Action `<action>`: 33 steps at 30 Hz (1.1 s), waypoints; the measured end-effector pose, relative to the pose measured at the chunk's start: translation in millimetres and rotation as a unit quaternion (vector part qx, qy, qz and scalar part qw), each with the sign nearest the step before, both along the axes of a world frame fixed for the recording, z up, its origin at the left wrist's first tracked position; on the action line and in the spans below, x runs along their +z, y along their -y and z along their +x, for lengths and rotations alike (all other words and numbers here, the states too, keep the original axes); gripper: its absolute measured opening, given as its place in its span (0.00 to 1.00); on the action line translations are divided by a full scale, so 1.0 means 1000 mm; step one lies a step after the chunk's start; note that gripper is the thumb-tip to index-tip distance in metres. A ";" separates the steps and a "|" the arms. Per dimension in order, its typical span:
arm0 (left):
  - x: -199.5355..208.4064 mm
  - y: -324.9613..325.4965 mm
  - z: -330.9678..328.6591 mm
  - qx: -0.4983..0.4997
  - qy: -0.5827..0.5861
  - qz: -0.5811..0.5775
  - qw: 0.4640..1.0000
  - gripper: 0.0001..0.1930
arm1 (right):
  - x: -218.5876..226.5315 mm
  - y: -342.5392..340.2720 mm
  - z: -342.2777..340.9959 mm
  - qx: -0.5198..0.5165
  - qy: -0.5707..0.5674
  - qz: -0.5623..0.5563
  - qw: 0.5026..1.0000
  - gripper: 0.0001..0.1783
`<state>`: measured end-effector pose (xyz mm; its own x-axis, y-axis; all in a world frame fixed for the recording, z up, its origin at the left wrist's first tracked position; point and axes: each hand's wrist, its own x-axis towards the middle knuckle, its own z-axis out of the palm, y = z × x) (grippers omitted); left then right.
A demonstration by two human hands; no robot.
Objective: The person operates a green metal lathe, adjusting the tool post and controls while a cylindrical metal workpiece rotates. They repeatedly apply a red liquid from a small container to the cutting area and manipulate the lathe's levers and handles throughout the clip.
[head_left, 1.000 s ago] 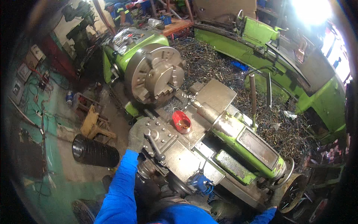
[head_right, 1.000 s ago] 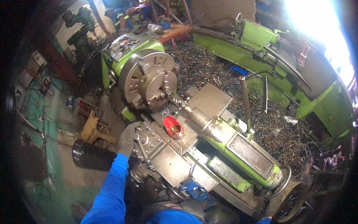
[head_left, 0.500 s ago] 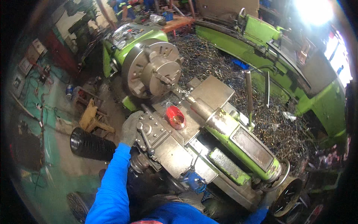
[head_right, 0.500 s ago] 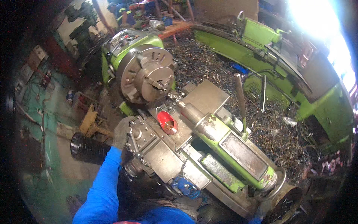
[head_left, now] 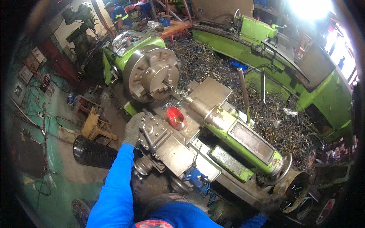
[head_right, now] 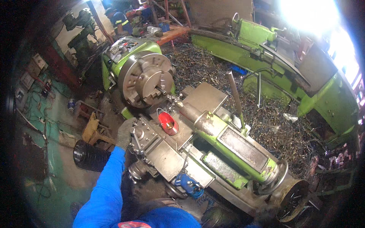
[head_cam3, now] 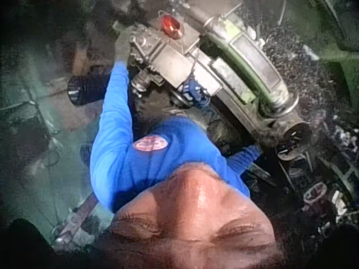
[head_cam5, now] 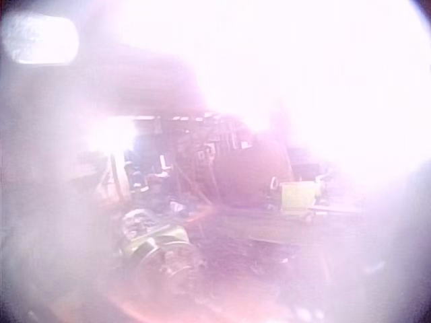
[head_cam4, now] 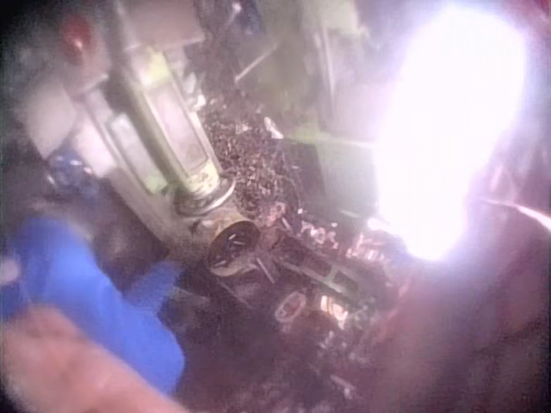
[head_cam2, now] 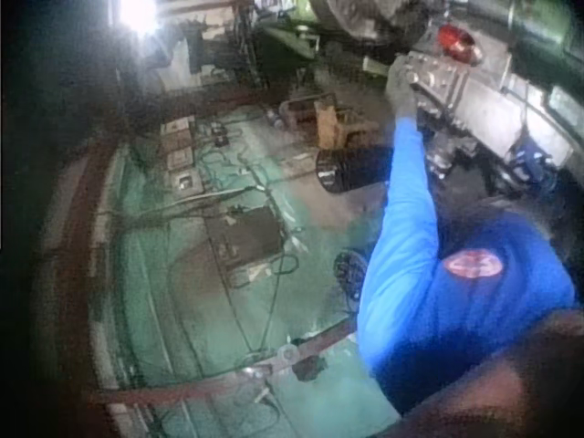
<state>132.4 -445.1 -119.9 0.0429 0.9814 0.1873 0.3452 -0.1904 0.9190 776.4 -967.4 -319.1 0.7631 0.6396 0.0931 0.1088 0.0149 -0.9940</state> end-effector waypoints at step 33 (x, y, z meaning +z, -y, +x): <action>-0.037 -0.010 -0.038 -0.068 -0.175 0.252 0.950 0.31 | 0.147 -0.213 -0.068 -0.364 0.000 0.121 0.923 0.25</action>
